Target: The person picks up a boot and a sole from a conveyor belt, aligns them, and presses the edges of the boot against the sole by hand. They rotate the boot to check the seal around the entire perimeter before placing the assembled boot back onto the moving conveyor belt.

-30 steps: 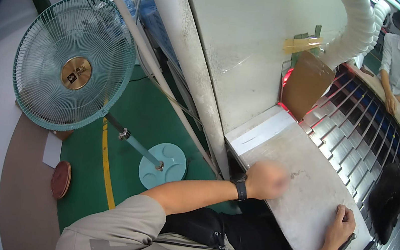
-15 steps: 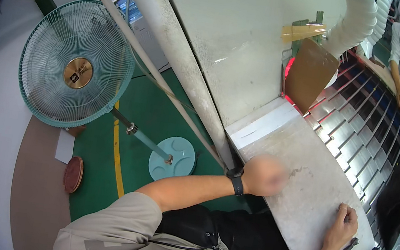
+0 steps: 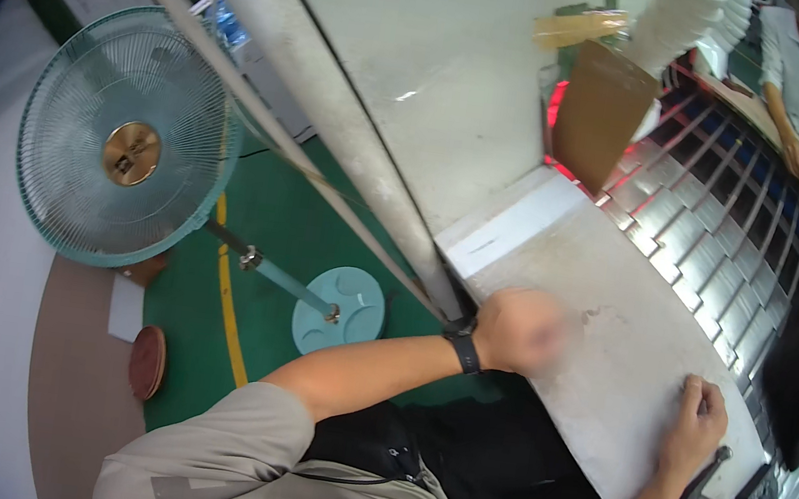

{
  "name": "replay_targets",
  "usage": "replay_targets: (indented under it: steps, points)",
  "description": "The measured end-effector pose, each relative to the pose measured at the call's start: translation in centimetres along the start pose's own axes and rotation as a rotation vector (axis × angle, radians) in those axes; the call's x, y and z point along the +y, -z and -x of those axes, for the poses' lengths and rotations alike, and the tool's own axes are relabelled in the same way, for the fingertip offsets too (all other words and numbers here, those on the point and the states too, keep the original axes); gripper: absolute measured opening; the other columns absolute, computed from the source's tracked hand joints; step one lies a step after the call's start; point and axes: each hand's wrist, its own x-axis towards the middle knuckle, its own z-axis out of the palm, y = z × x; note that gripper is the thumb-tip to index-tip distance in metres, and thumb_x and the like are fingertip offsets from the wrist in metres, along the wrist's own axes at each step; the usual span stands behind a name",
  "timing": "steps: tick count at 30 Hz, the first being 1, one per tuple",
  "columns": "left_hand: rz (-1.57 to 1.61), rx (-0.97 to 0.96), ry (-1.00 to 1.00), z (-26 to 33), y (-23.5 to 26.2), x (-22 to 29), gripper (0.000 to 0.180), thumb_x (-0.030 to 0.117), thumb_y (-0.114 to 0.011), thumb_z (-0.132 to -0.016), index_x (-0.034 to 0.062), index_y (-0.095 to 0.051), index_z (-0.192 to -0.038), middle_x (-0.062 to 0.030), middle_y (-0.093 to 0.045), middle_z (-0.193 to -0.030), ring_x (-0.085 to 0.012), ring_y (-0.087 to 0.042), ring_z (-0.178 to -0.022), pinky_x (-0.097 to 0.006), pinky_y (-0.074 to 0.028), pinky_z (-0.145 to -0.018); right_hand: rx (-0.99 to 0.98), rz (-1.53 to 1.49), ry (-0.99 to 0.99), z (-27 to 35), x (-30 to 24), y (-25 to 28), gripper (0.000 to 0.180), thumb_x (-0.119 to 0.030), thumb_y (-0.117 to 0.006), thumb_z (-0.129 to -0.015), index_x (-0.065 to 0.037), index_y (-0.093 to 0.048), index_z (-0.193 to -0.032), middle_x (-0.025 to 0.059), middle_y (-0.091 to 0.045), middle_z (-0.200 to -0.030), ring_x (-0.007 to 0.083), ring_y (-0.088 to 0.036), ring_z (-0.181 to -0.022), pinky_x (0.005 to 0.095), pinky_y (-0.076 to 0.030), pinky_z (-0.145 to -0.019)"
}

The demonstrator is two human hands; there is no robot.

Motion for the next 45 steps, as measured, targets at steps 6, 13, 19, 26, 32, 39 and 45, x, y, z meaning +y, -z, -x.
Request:
replay_targets:
  steps: [6, 13, 19, 26, 32, 39, 45]
  points:
    - [-0.036, -0.004, -0.043, -0.1, -0.2, -0.3, 0.018, 0.013, -0.078, -0.084, 0.0078, -0.064, -0.075, -0.0109, -0.060, -0.069, -0.0331, -0.061, -0.063, -0.045, -0.048, -0.058, 0.080, 0.035, 0.018, 0.3, 0.2, -0.6, 0.028, -0.023, -0.073, -0.100, 0.005, -0.076, -0.097, 0.0151, -0.074, -0.090, 0.0234, -0.067, -0.086, 0.0373, -0.052, -0.083]
    - [-0.001, -0.042, -0.032, -0.8, 0.6, 0.2, 0.016, 0.006, -0.078, -0.083, 0.0068, -0.065, -0.074, -0.0093, -0.058, -0.065, -0.0308, -0.058, -0.056, -0.043, -0.045, -0.052, 0.156, -0.005, 0.035, 1.0, -0.6, -1.0, 0.023, -0.020, -0.077, -0.095, 0.003, -0.078, -0.093, 0.0169, -0.075, -0.091, 0.0288, -0.070, -0.086, 0.0396, -0.054, -0.082]
    - [0.000, -0.089, -0.016, -0.8, 0.7, 0.2, 0.014, 0.005, -0.077, -0.085, 0.0065, -0.066, -0.077, -0.0103, -0.059, -0.066, -0.0307, -0.058, -0.055, -0.042, -0.044, -0.052, 0.152, -0.021, 0.066, 1.0, -1.9, -0.6, 0.021, -0.018, -0.074, -0.094, 0.003, -0.076, -0.088, 0.0167, -0.074, -0.084, 0.0326, -0.068, -0.080, 0.0445, -0.053, -0.097]
    - [-0.022, -0.117, 0.028, -0.7, 0.4, 0.1, 0.012, 0.007, -0.078, -0.085, 0.0073, -0.067, -0.079, -0.0085, -0.061, -0.067, -0.0308, -0.059, -0.058, -0.043, -0.045, -0.053, 0.116, -0.046, 0.079, 0.9, -2.8, -0.2, 0.020, -0.017, -0.073, -0.093, 0.001, -0.074, -0.085, 0.0146, -0.075, -0.083, 0.0329, -0.067, -0.079, 0.0472, -0.048, -0.110]
    - [-0.034, -0.156, 0.059, -0.7, 0.5, 0.1, 0.012, 0.005, -0.077, -0.086, 0.0055, -0.067, -0.081, -0.0098, -0.061, -0.067, -0.0309, -0.059, -0.057, -0.042, -0.045, -0.053, 0.124, -0.033, 0.138, 1.0, -2.7, -0.4, 0.017, -0.016, -0.073, -0.092, 0.000, -0.075, -0.085, 0.0136, -0.076, -0.084, 0.0328, -0.067, -0.082, 0.0441, -0.051, -0.094]
    - [-0.066, -0.181, 0.073, -0.6, 0.8, 0.0, 0.012, 0.004, -0.078, -0.086, 0.0051, -0.067, -0.080, -0.0100, -0.061, -0.067, -0.0306, -0.059, -0.057, -0.042, -0.044, -0.053, 0.128, -0.024, 0.164, 1.0, -2.9, -0.7, 0.016, -0.016, -0.074, -0.091, 0.000, -0.075, -0.085, 0.0135, -0.076, -0.086, 0.0329, -0.067, -0.085, 0.0440, -0.052, -0.089]
    - [-0.063, -0.167, 0.064, -0.7, 0.8, 0.2, 0.013, 0.005, -0.078, -0.086, 0.0054, -0.067, -0.079, -0.0087, -0.061, -0.067, -0.0297, -0.059, -0.057, -0.041, -0.044, -0.053, 0.114, -0.059, 0.111, 1.2, -3.0, -0.8, 0.015, -0.014, -0.073, -0.091, 0.000, -0.075, -0.085, 0.0135, -0.076, -0.086, 0.0330, -0.068, -0.085, 0.0467, -0.049, -0.103]
